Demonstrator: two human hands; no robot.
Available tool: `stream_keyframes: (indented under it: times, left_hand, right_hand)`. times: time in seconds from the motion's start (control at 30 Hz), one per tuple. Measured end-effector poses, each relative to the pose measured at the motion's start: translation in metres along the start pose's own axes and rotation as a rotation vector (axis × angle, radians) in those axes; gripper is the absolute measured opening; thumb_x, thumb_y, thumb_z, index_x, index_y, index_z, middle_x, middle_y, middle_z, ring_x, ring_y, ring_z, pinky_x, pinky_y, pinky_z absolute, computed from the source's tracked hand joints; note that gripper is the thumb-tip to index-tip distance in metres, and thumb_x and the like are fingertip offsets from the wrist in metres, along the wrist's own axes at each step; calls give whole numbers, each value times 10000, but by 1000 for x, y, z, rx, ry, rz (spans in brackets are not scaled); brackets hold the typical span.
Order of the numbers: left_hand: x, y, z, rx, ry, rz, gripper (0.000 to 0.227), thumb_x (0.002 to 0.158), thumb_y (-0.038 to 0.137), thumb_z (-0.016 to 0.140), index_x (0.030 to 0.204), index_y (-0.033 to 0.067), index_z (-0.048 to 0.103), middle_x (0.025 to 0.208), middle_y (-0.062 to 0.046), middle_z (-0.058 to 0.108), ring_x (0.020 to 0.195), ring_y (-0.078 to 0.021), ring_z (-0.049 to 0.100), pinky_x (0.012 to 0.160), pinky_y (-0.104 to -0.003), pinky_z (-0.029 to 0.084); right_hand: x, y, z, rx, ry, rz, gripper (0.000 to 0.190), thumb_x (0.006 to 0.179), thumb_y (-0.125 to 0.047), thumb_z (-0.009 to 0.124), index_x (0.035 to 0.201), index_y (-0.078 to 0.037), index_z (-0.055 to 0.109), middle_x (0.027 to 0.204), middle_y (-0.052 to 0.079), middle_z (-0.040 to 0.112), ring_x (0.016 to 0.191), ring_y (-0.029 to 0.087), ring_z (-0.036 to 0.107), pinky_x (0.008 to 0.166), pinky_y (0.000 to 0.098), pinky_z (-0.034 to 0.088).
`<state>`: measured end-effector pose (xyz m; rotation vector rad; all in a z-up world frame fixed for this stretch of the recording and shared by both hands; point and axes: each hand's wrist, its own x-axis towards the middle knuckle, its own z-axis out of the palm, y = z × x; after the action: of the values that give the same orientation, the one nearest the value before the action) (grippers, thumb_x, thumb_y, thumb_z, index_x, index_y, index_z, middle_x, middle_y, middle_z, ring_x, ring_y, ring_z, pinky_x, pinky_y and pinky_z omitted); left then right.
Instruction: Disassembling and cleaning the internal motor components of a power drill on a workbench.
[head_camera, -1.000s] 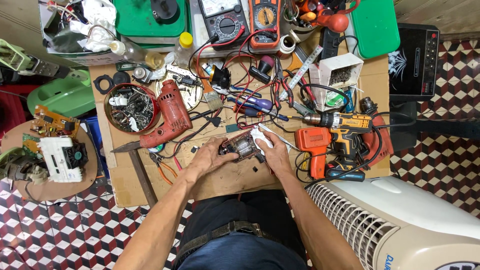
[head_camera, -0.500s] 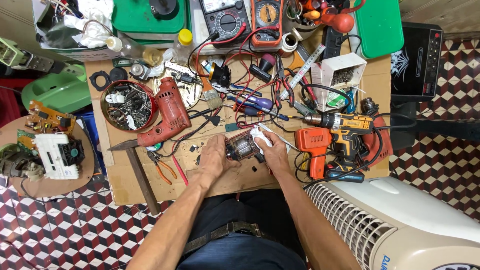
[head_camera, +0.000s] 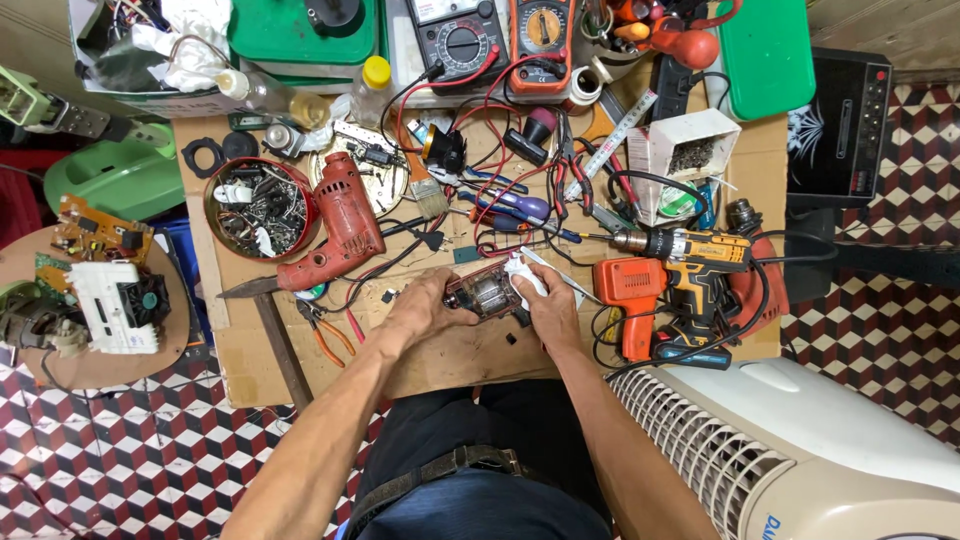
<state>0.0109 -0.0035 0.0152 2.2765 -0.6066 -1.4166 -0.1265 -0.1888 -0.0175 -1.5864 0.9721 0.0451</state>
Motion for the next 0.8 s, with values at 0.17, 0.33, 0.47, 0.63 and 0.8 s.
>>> stream_keyframes:
  times: [0.17, 0.33, 0.47, 0.63, 0.8]
  left_hand:
    - [-4, 10, 22, 111, 142, 25, 1029, 595, 466, 982, 1354, 6, 461, 1309, -222, 546, 1266, -373, 505, 1106, -452, 406]
    - [-18, 21, 25, 188, 283, -37, 980, 552, 418, 984, 1297, 33, 476, 1293, -153, 565, 1278, -337, 505, 1043, -499, 429]
    - [-8, 6, 15, 99, 239, 34, 953, 601, 463, 970, 1305, 25, 501, 1279, -180, 565, 1280, -365, 499, 1087, -465, 407]
    - [4, -20, 8, -80, 70, 102, 785, 769, 511, 845, 1359, 64, 583, 1279, -158, 620, 1234, -334, 603, 1073, -413, 471]
    - [-6, 3, 20, 62, 216, 128, 890, 601, 457, 960, 1225, -17, 540, 1200, -207, 602, 1183, -360, 573, 1077, -411, 445]
  right_hand:
    - [-6, -14, 0, -45, 33, 41, 500, 876, -333, 755, 1270, -31, 692, 1162, 140, 749, 1026, 212, 709, 896, 326, 531]
    - [-6, -17, 2, -99, 54, 42, 503, 873, -348, 764, 1266, -40, 703, 1171, 136, 746, 1043, 220, 698, 908, 331, 516]
    - [-4, -14, -1, -114, 53, 75, 520, 879, -363, 759, 1291, -54, 690, 1189, 133, 736, 1071, 220, 693, 920, 336, 512]
    - [-3, -13, 2, -145, 53, 113, 513, 874, -354, 754, 1293, -67, 688, 1171, 126, 744, 1035, 213, 701, 897, 333, 520]
    - [-4, -12, 2, -76, 35, 101, 497, 865, -345, 756, 1270, -62, 701, 1129, 126, 760, 993, 208, 708, 870, 333, 534]
